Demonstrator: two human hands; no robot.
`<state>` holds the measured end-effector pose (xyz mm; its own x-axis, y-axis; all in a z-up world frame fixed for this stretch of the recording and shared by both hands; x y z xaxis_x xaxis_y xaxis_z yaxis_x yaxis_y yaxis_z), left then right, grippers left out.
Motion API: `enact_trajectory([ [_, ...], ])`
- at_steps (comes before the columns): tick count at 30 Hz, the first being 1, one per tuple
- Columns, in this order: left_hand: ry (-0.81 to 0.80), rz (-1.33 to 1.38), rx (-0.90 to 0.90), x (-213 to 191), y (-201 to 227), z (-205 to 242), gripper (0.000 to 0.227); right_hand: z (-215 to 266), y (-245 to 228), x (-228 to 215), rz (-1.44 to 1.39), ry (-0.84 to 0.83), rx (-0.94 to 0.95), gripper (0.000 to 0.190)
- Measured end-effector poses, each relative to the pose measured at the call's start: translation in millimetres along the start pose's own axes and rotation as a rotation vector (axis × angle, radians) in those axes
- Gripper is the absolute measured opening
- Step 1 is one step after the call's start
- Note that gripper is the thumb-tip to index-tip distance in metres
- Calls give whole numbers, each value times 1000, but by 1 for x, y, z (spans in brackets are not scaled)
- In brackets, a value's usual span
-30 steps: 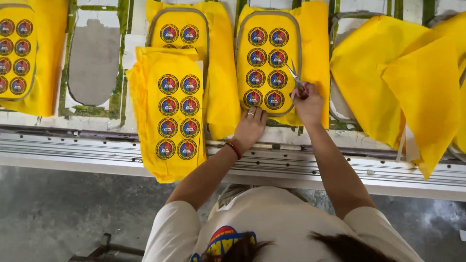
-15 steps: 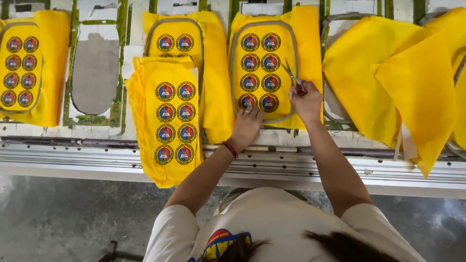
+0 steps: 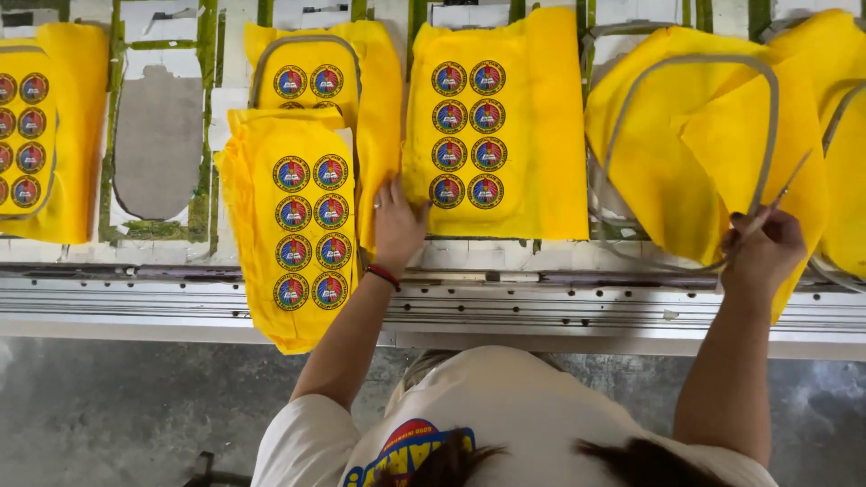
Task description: Cutting out embroidered patches from yellow fabric sheets using scissors at an embroidery machine station.
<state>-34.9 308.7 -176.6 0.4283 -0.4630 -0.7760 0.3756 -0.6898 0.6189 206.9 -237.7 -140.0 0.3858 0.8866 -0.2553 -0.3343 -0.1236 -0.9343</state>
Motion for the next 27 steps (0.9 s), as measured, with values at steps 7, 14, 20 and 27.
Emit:
enact_trajectory([
  [7,-312,-116,-330,27,-38,-8,43,-12,-2,-11,477,150,-923,20],
  [14,-80,762,-361,98,-50,-54,40,156,-32,123,-53,-627,-583,26],
  [20,-14,993,-498,-38,113,-72,50,249,-29,217,-150,-753,-919,69],
  [27,30,862,-343,-22,105,-48,39,208,-36,235,7,-503,-1137,36],
])
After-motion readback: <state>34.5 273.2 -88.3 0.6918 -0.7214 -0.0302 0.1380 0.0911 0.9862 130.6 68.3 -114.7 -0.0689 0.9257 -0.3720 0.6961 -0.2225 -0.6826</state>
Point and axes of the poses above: each hand's wrist, its own z-axis away from the middle knuckle, its own x-axis out of the palm, y = z × x, the point moved 8 cm from there along -z, towards the middle knuckle, and after that the axes turned 5 degrees about y, right-handed, at the moved point
